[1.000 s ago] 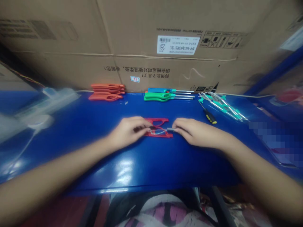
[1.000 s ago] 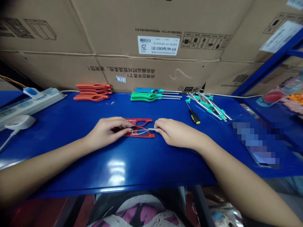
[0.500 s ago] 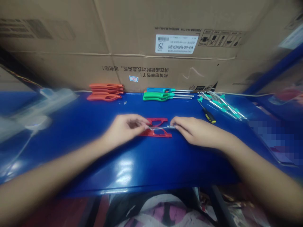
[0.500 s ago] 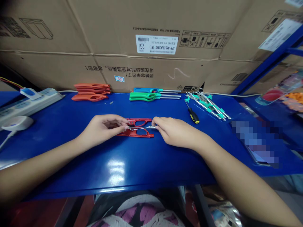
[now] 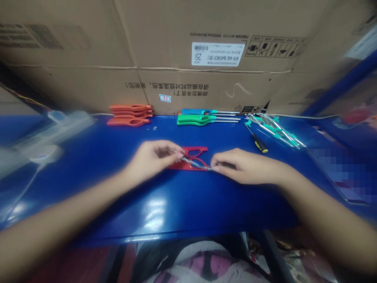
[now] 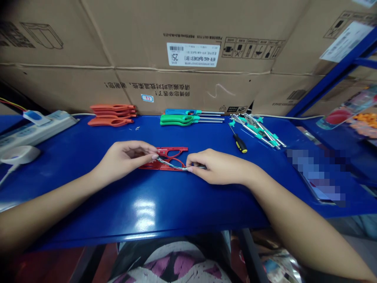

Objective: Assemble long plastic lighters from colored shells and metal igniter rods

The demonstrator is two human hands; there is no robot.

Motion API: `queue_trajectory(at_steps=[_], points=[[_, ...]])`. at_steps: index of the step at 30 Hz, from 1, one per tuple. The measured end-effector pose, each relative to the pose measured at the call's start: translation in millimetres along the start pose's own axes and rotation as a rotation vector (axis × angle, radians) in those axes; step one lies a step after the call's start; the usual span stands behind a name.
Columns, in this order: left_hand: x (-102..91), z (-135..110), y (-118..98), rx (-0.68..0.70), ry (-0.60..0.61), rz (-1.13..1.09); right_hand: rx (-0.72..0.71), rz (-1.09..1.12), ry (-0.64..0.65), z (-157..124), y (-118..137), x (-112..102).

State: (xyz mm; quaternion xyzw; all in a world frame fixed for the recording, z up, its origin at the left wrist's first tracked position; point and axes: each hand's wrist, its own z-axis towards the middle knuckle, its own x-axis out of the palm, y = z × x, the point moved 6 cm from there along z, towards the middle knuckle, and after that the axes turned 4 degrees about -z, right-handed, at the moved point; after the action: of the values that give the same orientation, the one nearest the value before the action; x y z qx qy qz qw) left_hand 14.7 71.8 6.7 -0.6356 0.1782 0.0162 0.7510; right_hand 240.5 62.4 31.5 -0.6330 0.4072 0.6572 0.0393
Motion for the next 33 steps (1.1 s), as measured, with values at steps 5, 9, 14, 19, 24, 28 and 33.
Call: queue_trajectory(at_steps=[5,9,14,19,24,28,33], points=[[3.7,-1,0,-0.085,0.003,-0.104,0.027,-0.056,-0.006,1,-4,2],[5.8,-1,3,-0.183,0.018,-0.176,0.052,-0.074,-0.041,1,-6,0],[5.3,-1,1,-0.237,0.036,-0.186,0.079,-0.108,-0.106,1,-8,-4],[4.8,0,4,-0.253,0.036,-0.22,0.077,-0.101,-0.104,-1,-7,-5],[0.0,2,4,-0.122,0.01,-0.136,-0.001,-0.006,-0.021,-1,0,-3],[-0.1,2,4,-0.031,0.026,-0.06,0.012,0.039,-0.022,-1,0,-3],[-0.5,2,6,0.017,0.034,-0.012,0.027,0.088,-0.065,-2,-4,-4]])
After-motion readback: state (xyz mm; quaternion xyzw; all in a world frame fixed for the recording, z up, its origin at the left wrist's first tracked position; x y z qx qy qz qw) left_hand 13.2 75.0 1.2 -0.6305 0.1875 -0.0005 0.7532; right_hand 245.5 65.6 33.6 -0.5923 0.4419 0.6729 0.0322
